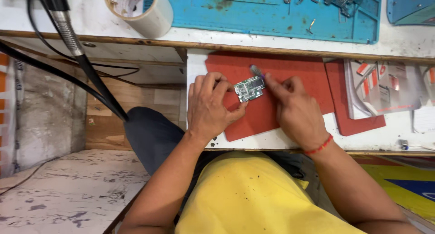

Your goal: The person uses a hot air gun to heat a small electronic component on a red mat, then uses a metal tool to scrape and clean the surface of the component. The person repeatedly heats and scrapes the component, occasionally flipping it over to work on different sides.

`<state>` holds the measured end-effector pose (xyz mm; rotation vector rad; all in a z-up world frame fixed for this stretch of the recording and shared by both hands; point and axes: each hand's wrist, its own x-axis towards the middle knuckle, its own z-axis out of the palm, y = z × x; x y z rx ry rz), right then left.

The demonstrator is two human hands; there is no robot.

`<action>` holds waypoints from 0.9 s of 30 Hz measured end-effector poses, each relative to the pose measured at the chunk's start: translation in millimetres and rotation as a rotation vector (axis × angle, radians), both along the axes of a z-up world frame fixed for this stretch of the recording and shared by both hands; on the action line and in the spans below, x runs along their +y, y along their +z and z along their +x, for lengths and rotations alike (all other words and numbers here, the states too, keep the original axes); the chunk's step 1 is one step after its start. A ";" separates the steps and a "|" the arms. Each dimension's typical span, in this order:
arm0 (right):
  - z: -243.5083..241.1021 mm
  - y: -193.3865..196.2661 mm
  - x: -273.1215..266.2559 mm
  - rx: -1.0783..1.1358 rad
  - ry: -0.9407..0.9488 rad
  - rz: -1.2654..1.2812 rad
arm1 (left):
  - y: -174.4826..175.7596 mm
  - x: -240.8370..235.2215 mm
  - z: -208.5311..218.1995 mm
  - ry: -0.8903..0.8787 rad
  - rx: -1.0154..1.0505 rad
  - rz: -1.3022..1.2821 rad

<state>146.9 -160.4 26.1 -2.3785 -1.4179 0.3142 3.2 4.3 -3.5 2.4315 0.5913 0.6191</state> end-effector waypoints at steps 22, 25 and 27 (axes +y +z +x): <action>-4.5 4.6 9.3 0.008 0.037 -0.013 | -1.8 4.9 -2.1 -0.014 -0.028 -0.008; -14.1 10.7 2.9 0.079 0.139 -0.085 | 0.4 4.6 -0.7 -0.011 -0.020 -0.047; -1.3 7.0 4.4 0.012 0.023 -0.059 | -2.0 7.3 0.1 -0.025 -0.037 -0.010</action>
